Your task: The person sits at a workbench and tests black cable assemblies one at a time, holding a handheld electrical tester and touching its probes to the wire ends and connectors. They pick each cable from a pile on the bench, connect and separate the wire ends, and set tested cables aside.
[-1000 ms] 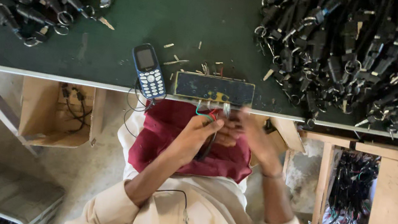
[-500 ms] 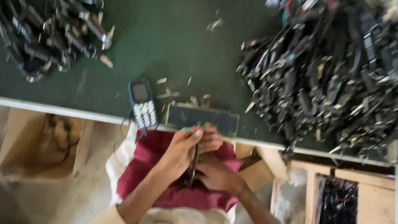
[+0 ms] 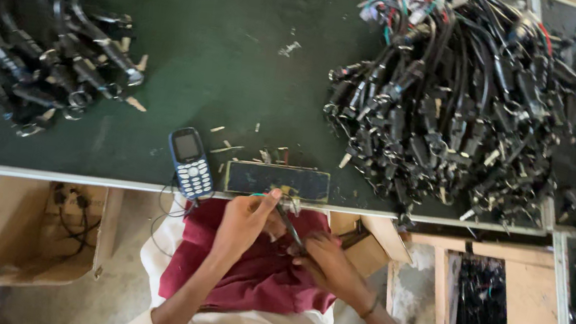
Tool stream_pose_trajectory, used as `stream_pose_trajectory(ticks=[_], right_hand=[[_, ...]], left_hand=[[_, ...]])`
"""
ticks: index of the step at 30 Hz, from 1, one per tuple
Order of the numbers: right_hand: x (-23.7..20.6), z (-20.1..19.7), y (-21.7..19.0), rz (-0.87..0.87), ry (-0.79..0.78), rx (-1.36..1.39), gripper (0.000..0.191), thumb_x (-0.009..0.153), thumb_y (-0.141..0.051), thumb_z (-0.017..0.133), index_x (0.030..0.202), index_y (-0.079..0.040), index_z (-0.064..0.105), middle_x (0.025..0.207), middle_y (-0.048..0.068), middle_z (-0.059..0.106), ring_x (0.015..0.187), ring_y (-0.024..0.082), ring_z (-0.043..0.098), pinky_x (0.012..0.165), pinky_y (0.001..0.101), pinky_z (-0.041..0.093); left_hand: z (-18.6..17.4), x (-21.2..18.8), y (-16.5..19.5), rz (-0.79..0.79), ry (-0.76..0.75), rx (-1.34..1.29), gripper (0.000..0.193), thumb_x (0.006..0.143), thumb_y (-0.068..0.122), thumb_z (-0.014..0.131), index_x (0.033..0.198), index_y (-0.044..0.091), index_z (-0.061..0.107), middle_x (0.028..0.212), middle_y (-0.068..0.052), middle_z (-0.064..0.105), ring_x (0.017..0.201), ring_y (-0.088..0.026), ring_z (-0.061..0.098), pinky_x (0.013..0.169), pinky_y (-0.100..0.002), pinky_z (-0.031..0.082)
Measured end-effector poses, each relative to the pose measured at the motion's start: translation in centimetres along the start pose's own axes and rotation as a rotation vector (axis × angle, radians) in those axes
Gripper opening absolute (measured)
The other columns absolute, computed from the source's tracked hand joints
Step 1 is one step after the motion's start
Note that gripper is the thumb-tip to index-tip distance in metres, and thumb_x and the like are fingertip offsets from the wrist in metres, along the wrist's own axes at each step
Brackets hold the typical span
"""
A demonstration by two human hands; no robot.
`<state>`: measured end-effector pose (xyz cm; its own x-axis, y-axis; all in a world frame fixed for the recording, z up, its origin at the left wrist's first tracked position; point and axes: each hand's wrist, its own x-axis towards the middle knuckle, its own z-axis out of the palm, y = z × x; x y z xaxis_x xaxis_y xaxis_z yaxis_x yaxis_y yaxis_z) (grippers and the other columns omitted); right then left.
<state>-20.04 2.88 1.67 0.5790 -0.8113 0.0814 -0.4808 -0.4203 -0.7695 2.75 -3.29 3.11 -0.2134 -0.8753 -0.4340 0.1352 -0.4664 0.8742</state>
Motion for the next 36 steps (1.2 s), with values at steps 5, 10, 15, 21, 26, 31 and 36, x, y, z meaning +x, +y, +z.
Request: stream_pose_trajectory(ticks=[5, 10, 15, 21, 26, 31, 36], right_hand=[[-0.5, -2.4, -3.1, 0.035, 0.110, -0.240, 0.029, 0.086, -0.023, 0.079, 0.110, -0.009, 0.069, 0.098, 0.009, 0.061, 0.097, 0.031, 0.060, 0.078, 0.0425, 0.054], [1.2, -2.7, -6.9, 0.147, 0.054, -0.434, 0.036, 0.086, -0.026, 0.080, 0.119, -0.014, 0.071, 0.102, 0.012, 0.059, 0.100, 0.031, 0.061, 0.070, 0.0420, 0.055], [-0.1, -3.1, -5.8, -0.080, 0.184, -0.043, 0.062, 0.081, -0.025, 0.075, 0.133, 0.001, 0.051, 0.119, 0.020, 0.055, 0.106, 0.039, 0.057, 0.085, 0.0461, 0.050], [-3.6, -3.9, -2.8, 0.395, -0.193, 0.195, 0.026, 0.097, -0.016, 0.070, 0.120, -0.006, 0.064, 0.098, 0.013, 0.068, 0.092, 0.031, 0.067, 0.080, 0.0429, 0.051], [-4.6, -3.3, -2.1, 0.400, -0.166, 0.218, 0.032, 0.097, -0.019, 0.070, 0.126, -0.008, 0.066, 0.106, 0.012, 0.074, 0.097, 0.026, 0.071, 0.085, 0.0382, 0.055], [-4.7, -2.4, -0.6, 0.352, -0.009, 0.338, 0.044, 0.096, -0.018, 0.066, 0.137, -0.003, 0.057, 0.110, 0.013, 0.074, 0.097, 0.021, 0.070, 0.086, 0.0361, 0.056], [-5.8, -4.1, -0.6, 0.682, -0.156, 0.658, 0.040, 0.103, -0.025, 0.056, 0.140, -0.008, 0.052, 0.090, 0.005, 0.069, 0.083, 0.017, 0.064, 0.078, 0.0344, 0.056]], left_hand=[[-0.5, -2.5, 2.0, -0.164, 0.146, 0.542, 0.062, 0.102, 0.050, 0.054, 0.079, -0.003, 0.076, 0.057, -0.012, 0.069, 0.049, -0.019, 0.067, 0.051, -0.033, 0.052], [0.5, -3.7, -0.4, -0.066, -0.044, 0.522, 0.037, 0.089, 0.036, 0.069, 0.091, 0.000, 0.076, 0.068, -0.008, 0.076, 0.061, -0.017, 0.075, 0.058, -0.030, 0.058], [-0.4, -3.2, -4.7, 0.030, -0.068, -0.057, 0.023, 0.094, 0.013, 0.065, 0.096, -0.009, 0.072, 0.087, -0.013, 0.078, 0.077, -0.021, 0.078, 0.071, -0.035, 0.067], [-1.1, -3.7, -5.2, -0.066, -0.005, -0.196, 0.023, 0.095, 0.014, 0.066, 0.097, -0.008, 0.071, 0.086, -0.013, 0.075, 0.074, -0.025, 0.079, 0.073, -0.037, 0.067], [0.8, -6.9, -1.0, 0.158, -0.155, 1.553, 0.016, 0.100, 0.044, 0.065, 0.105, 0.040, 0.079, 0.089, -0.003, 0.074, 0.086, -0.029, 0.070, 0.078, -0.050, 0.055], [4.2, -6.8, -0.7, 1.088, -0.170, 1.269, 0.055, 0.092, 0.020, 0.056, 0.145, 0.002, 0.054, 0.115, -0.016, 0.062, 0.101, -0.029, 0.060, 0.091, -0.045, 0.044], [3.3, -5.5, -2.3, 1.111, -0.300, 1.329, 0.044, 0.088, 0.015, 0.059, 0.130, 0.000, 0.053, 0.103, -0.011, 0.059, 0.093, -0.025, 0.059, 0.087, -0.042, 0.040]])
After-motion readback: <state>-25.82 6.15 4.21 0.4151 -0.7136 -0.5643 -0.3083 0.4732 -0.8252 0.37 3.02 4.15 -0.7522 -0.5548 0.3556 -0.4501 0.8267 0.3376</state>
